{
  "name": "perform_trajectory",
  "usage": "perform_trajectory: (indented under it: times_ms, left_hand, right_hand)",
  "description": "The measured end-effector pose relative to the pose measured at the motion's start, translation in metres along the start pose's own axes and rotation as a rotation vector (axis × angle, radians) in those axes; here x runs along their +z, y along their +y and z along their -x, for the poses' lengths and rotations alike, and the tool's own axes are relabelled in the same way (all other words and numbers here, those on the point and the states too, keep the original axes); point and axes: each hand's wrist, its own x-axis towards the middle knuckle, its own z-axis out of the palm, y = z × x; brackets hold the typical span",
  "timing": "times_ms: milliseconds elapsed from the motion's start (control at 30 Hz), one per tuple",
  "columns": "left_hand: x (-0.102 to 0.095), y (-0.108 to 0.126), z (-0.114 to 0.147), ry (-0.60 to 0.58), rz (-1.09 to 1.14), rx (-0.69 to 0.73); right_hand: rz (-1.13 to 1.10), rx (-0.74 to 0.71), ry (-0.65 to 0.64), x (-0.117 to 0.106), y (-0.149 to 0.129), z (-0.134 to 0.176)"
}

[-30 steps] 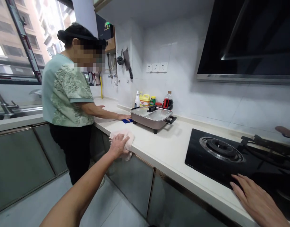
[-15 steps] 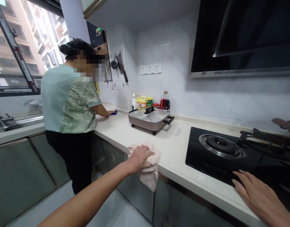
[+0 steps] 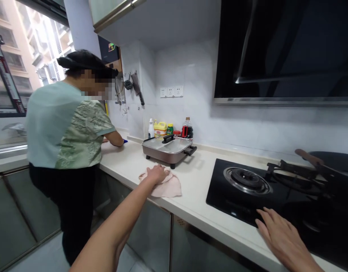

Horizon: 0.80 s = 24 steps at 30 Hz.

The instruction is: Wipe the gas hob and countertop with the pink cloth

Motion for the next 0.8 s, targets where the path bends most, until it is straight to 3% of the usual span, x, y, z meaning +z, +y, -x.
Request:
perform_trajectory:
  times_ms: [133,333,533,800]
  left_hand:
    - [0.001,0.025,0.004,-0.101,-0.022,0.085]
    - [0.022,0.077,0.014,-0.191,-0.019,0.347]
    - [0.032,0.115,-0.049,-0.119,-0.006,0.271]
    - [0.038,0.136,-0.133,-0.045,-0.040,0.270]
  right_hand:
    - [0.020,-0.020,0.027,0.003,0.000,0.000]
    - [-0.055,-0.093,-0.099,0.005,0.008,0.000]
    - [-0.016,-0.097,0.046,0.013,-0.003,0.011]
    - [-0.020,-0.164,0.016,0.018,0.001,0.014]
